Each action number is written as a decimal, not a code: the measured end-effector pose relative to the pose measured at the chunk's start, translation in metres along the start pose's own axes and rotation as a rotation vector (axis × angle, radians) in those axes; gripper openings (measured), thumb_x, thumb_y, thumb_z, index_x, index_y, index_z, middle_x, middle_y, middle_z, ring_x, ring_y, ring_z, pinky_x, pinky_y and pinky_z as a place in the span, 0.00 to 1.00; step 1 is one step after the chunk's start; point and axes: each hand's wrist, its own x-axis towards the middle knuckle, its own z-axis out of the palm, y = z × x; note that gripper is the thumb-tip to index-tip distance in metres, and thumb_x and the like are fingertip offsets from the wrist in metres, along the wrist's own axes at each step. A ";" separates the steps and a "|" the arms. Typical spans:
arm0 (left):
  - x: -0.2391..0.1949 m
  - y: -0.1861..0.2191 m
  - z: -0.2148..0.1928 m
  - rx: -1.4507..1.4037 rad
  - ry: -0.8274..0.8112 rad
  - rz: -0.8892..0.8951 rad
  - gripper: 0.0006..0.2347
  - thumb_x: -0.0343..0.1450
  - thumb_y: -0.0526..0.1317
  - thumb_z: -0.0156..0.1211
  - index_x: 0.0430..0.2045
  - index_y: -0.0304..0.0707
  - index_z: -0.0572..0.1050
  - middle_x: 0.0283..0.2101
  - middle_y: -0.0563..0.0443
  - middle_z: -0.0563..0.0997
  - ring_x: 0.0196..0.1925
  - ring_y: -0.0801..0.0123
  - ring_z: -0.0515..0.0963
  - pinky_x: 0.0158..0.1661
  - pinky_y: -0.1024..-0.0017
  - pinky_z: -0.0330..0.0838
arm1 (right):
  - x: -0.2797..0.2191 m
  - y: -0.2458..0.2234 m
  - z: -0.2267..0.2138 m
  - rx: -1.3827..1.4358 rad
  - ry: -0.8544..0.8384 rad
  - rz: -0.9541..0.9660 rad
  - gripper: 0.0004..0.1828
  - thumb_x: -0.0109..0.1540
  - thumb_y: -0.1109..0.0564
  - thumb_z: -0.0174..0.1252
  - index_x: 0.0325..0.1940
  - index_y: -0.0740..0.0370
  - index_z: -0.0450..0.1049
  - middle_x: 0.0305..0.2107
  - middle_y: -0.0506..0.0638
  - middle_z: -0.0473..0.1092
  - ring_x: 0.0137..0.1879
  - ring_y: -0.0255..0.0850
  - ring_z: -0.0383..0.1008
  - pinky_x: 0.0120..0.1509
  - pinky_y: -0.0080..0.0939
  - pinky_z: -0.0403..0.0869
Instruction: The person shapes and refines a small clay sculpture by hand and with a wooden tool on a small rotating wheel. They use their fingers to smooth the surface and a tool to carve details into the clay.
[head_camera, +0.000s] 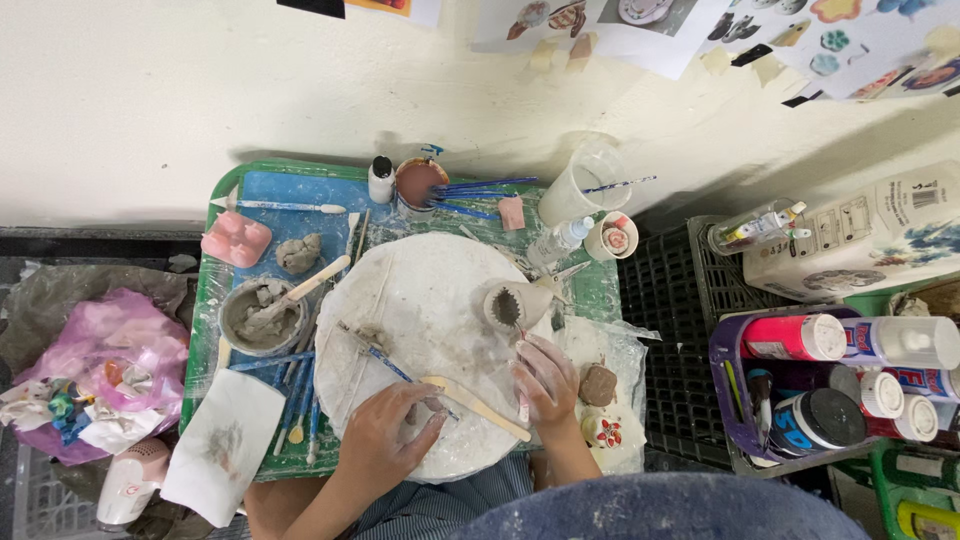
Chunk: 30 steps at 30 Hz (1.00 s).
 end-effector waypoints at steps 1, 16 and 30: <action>0.000 0.000 0.000 -0.002 0.002 0.003 0.15 0.63 0.38 0.71 0.41 0.37 0.77 0.34 0.50 0.84 0.28 0.64 0.82 0.31 0.68 0.75 | 0.003 -0.002 -0.001 -0.004 -0.008 0.004 0.09 0.63 0.60 0.62 0.48 0.56 0.73 0.48 0.55 0.75 0.56 0.55 0.78 0.58 0.49 0.80; -0.001 0.000 -0.001 -0.019 0.013 0.011 0.15 0.63 0.37 0.71 0.41 0.37 0.77 0.34 0.51 0.85 0.28 0.64 0.83 0.31 0.68 0.76 | 0.015 -0.005 -0.005 -0.028 -0.044 0.009 0.11 0.58 0.62 0.64 0.44 0.57 0.75 0.46 0.55 0.75 0.54 0.55 0.79 0.55 0.49 0.80; -0.001 0.000 0.000 0.002 0.007 0.002 0.15 0.63 0.37 0.71 0.41 0.36 0.77 0.37 0.47 0.84 0.32 0.62 0.84 0.32 0.68 0.77 | 0.004 -0.006 0.002 0.035 -0.027 -0.071 0.09 0.63 0.56 0.62 0.45 0.55 0.70 0.44 0.53 0.77 0.53 0.51 0.79 0.54 0.45 0.82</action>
